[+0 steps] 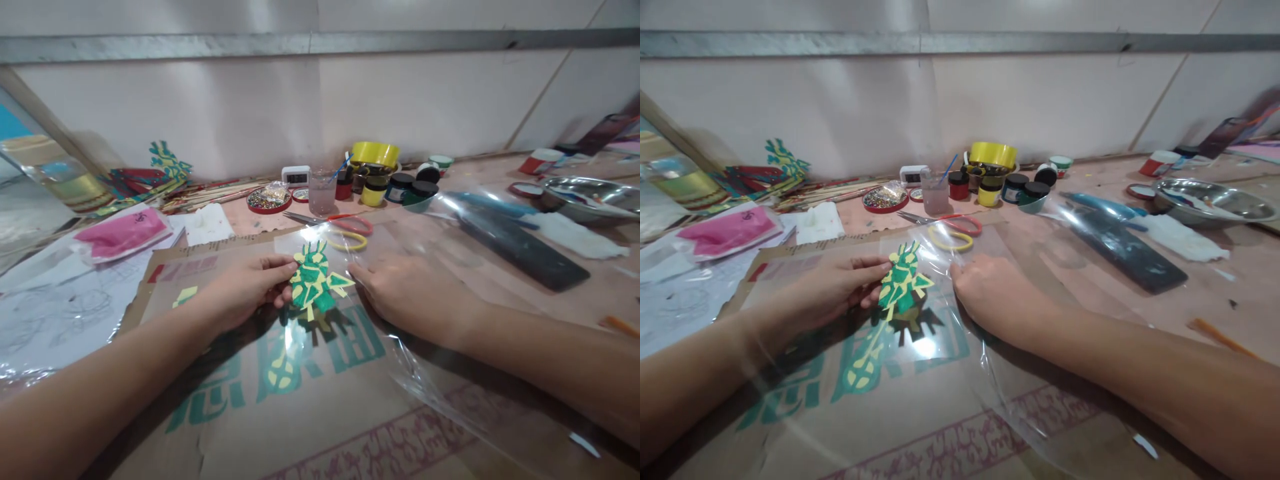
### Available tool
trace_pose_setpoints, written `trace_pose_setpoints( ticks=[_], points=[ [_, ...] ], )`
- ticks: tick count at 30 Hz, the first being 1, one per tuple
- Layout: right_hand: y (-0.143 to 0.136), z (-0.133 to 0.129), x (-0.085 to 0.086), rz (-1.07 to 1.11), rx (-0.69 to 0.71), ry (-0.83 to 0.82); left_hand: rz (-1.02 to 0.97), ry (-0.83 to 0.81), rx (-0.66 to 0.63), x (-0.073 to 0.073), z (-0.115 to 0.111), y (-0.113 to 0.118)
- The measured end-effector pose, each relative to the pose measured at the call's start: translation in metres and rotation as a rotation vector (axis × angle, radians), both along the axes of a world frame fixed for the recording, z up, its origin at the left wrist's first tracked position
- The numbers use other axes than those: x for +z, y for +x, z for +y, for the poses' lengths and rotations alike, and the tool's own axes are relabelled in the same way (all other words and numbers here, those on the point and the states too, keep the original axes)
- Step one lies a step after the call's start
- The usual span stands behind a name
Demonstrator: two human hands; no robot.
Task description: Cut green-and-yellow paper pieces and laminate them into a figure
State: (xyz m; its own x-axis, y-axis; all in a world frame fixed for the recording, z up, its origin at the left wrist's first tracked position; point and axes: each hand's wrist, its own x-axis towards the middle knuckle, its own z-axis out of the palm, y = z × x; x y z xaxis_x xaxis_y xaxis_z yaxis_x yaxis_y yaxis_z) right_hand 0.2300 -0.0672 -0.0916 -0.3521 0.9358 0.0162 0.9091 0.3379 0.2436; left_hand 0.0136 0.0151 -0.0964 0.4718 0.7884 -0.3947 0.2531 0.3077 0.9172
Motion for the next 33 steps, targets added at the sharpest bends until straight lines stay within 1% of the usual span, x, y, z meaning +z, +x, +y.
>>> trace_pose_setpoints(
  ticks=[5,10,13,17,20,24,27,31,33],
  points=[
    [0.000,0.000,-0.002,0.017,0.006,0.027,0.034,-0.030,-0.109,0.004,0.001,-0.004],
    [0.002,-0.001,-0.003,0.103,0.029,0.056,0.102,-0.054,-0.185,0.014,-0.002,-0.004],
    [0.003,-0.002,-0.004,0.094,0.027,0.047,0.211,-0.006,-0.225,0.019,-0.005,-0.002],
    [0.004,-0.001,-0.006,0.111,0.036,0.041,0.277,0.082,-0.281,0.017,-0.007,-0.003],
    [0.003,-0.001,-0.005,0.157,0.049,0.050,0.315,0.151,-0.288,0.013,-0.006,-0.004],
    [0.000,0.000,-0.002,0.038,0.040,0.020,0.383,0.204,-0.259,0.008,-0.007,-0.002],
    [0.000,0.000,-0.001,0.010,0.044,0.013,0.408,0.230,-0.227,0.004,-0.008,-0.001],
    [0.001,0.000,-0.003,0.007,0.036,0.028,0.355,0.205,-0.170,0.002,-0.006,-0.003],
    [0.001,0.000,-0.004,0.015,0.051,0.042,0.339,0.178,-0.176,0.003,-0.005,-0.004]
  ],
)
